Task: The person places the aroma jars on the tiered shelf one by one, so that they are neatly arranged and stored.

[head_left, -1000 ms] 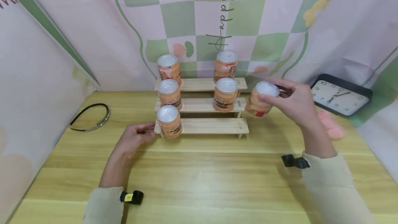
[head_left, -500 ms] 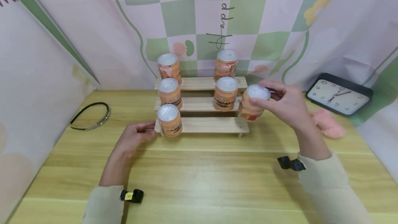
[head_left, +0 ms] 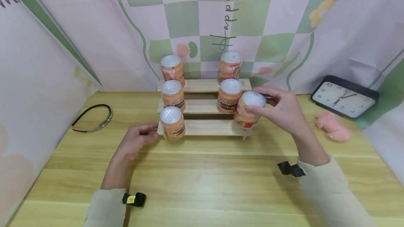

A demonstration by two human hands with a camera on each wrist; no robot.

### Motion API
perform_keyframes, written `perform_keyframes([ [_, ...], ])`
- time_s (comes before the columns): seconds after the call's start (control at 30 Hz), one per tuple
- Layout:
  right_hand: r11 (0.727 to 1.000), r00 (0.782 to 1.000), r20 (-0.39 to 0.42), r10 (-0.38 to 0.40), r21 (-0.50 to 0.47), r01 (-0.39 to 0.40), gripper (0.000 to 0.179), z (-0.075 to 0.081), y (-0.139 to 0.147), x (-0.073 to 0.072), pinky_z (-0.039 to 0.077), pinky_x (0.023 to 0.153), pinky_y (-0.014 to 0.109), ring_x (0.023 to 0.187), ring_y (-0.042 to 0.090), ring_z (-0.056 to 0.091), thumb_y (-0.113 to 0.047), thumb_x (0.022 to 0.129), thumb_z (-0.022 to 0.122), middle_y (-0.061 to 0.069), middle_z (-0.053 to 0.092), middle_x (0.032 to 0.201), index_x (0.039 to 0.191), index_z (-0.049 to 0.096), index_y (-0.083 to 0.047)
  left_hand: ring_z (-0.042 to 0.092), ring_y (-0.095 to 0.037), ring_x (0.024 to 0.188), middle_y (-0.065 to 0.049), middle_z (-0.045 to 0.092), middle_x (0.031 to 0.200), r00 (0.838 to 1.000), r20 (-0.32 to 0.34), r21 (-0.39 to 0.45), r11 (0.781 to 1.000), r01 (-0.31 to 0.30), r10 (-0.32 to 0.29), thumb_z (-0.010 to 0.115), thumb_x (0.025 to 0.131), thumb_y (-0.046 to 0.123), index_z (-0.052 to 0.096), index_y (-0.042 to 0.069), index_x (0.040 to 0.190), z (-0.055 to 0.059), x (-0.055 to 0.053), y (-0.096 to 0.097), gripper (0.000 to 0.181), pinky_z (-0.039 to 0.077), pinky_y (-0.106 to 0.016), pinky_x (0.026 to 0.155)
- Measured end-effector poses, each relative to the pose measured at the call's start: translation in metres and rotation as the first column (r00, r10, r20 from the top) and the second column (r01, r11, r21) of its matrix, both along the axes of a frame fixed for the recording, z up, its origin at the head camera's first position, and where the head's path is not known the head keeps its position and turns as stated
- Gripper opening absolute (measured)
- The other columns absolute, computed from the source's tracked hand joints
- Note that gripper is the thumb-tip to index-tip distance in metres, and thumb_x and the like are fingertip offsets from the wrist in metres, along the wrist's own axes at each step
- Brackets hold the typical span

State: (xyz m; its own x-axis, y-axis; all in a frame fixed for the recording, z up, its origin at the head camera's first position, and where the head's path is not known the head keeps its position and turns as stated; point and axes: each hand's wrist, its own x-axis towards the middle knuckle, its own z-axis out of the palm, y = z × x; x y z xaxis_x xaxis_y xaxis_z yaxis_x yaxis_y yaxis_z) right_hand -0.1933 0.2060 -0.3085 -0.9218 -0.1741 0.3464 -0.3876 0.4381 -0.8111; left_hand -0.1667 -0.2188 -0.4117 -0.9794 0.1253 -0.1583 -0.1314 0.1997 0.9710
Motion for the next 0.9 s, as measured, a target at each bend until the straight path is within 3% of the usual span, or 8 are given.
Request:
perform_keyframes([
  [0.6, 0.997, 0.997, 0.003, 0.079, 0.015, -0.079, 0.047, -0.012, -0.025, 0.008, 0.051, 0.088, 0.017, 0.102, 0.017, 0.065, -0.013, 0.077, 0.09, 0.011, 0.068, 0.121, 0.119, 0.072, -0.001, 0.061, -0.032, 0.118, -0.025, 0.061, 0.134, 1.0, -0.005, -0.003, 1.0, 0.01, -0.01, 0.064, 0.095, -0.003, 0.054, -0.007, 0.14, -0.001, 0.001, -0.002, 0.046, 0.053, -0.027, 0.09],
  [0.9, 0.996, 0.997, -0.029, 0.073, 0.044, -0.072, 0.051, -0.017, -0.037, 0.014, 0.052, 0.087, 0.017, 0.103, 0.021, 0.064, -0.016, 0.073, 0.094, 0.011, 0.069, 0.12, 0.117, 0.073, -0.001, 0.061, -0.032, 0.117, -0.026, 0.061, 0.134, 1.0, -0.012, -0.004, 1.0, 0.013, -0.013, 0.063, 0.095, -0.004, 0.054, -0.007, 0.14, -0.002, 0.001, -0.002, 0.046, 0.053, -0.027, 0.089],
])
